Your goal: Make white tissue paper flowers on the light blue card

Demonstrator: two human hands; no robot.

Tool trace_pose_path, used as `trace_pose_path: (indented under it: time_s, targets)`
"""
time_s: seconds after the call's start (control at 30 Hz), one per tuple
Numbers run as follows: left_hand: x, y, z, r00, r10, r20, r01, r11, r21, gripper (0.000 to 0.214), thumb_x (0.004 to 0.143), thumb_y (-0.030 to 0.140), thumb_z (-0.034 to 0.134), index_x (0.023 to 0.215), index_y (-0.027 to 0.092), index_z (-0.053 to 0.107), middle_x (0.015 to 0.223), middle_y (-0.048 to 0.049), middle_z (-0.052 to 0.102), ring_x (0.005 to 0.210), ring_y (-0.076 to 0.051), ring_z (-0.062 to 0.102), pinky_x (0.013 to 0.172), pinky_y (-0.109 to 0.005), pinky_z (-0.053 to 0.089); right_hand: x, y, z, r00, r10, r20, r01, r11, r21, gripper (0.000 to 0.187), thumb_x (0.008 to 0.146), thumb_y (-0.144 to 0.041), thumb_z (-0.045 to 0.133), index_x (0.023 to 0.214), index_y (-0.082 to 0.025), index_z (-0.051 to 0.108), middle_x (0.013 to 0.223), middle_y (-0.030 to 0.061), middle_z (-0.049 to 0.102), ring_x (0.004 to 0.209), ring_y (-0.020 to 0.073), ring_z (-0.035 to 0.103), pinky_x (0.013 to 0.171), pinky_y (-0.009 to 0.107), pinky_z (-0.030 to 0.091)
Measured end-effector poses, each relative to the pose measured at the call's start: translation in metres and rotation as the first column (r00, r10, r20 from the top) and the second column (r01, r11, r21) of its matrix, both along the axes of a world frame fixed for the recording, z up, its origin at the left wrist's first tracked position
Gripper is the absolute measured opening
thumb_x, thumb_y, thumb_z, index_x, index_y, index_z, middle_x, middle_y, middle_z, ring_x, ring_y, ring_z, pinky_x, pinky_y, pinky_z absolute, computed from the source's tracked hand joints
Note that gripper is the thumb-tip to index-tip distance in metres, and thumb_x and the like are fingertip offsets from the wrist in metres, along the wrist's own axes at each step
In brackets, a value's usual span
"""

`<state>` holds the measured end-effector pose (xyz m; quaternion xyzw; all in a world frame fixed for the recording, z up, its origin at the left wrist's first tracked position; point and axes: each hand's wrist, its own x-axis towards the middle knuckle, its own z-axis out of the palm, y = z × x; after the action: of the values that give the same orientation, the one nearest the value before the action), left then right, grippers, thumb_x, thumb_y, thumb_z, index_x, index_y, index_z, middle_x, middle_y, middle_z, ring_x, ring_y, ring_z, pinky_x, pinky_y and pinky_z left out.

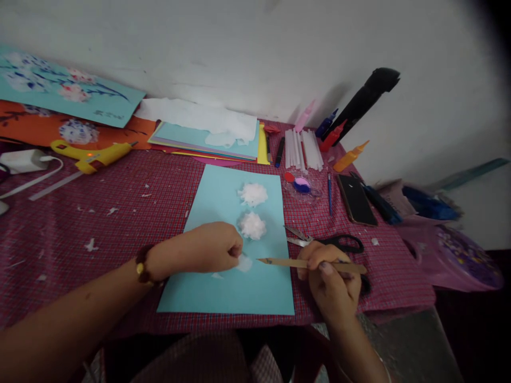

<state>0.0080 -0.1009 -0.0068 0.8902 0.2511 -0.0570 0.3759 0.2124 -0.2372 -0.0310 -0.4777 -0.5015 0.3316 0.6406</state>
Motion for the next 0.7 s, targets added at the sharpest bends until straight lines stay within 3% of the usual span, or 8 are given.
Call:
trace_pose_path:
  time_s: [0.1, 0.2, 0.43, 0.7]
  targets:
    - [0.008, -0.007, 0.000, 0.992, 0.130, 0.003, -0.129, 0.978, 0.165, 0.015, 0.070, 0.018, 0.050, 0.058, 0.017, 0.058, 0.055, -0.0001, 0.055, 0.049, -0.011, 0.040, 0.048, -0.025, 0.022, 0.000, 0.000, -0.002, 1.000, -0.011, -0.005, 0.011, 1.000, -0.019, 0.018, 0.086, -0.023, 0.049, 0.073, -0.023, 0.061, 0.058, -0.0006, 0.053, 0.053, 0.0163, 0.049, 0.053, 0.031, 0.037]
    - [0.015, -0.009, -0.001, 0.981, 0.193, 0.024, -0.194, 0.955, 0.226, 0.015, 0.073, 0.018, 0.050, 0.062, 0.017, 0.060, 0.060, -0.0014, 0.058, 0.053, -0.012, 0.044, 0.050, -0.026, 0.023, 0.000, 0.000, -0.004, 0.998, -0.033, 0.045, 0.034, 0.999, -0.029, 0.018, 0.087, -0.024, 0.049, 0.073, -0.023, 0.061, 0.060, 0.0000, 0.054, 0.056, 0.0173, 0.051, 0.055, 0.031, 0.038]
    - [0.020, -0.007, -0.006, 0.975, 0.218, 0.046, -0.222, 0.940, 0.258, 0.015, 0.076, 0.019, 0.051, 0.067, 0.017, 0.062, 0.070, -0.0030, 0.063, 0.059, -0.014, 0.050, 0.052, -0.026, 0.028, -0.003, 0.002, -0.005, 0.952, 0.030, 0.305, -0.039, 0.999, 0.023, 0.018, 0.090, -0.018, 0.045, 0.084, -0.023, 0.061, 0.068, 0.0013, 0.056, 0.066, 0.0182, 0.053, 0.062, 0.033, 0.040]
    - [0.021, -0.006, -0.005, 0.968, 0.231, 0.093, -0.248, 0.932, 0.264, 0.014, 0.078, 0.019, 0.051, 0.068, 0.016, 0.061, 0.073, -0.0028, 0.063, 0.063, -0.014, 0.051, 0.055, -0.026, 0.030, -0.002, 0.004, -0.007, 0.908, 0.060, 0.415, -0.072, 0.997, 0.015, 0.018, 0.089, -0.014, 0.044, 0.091, -0.023, 0.060, 0.075, 0.0027, 0.057, 0.073, 0.0191, 0.055, 0.066, 0.034, 0.043]
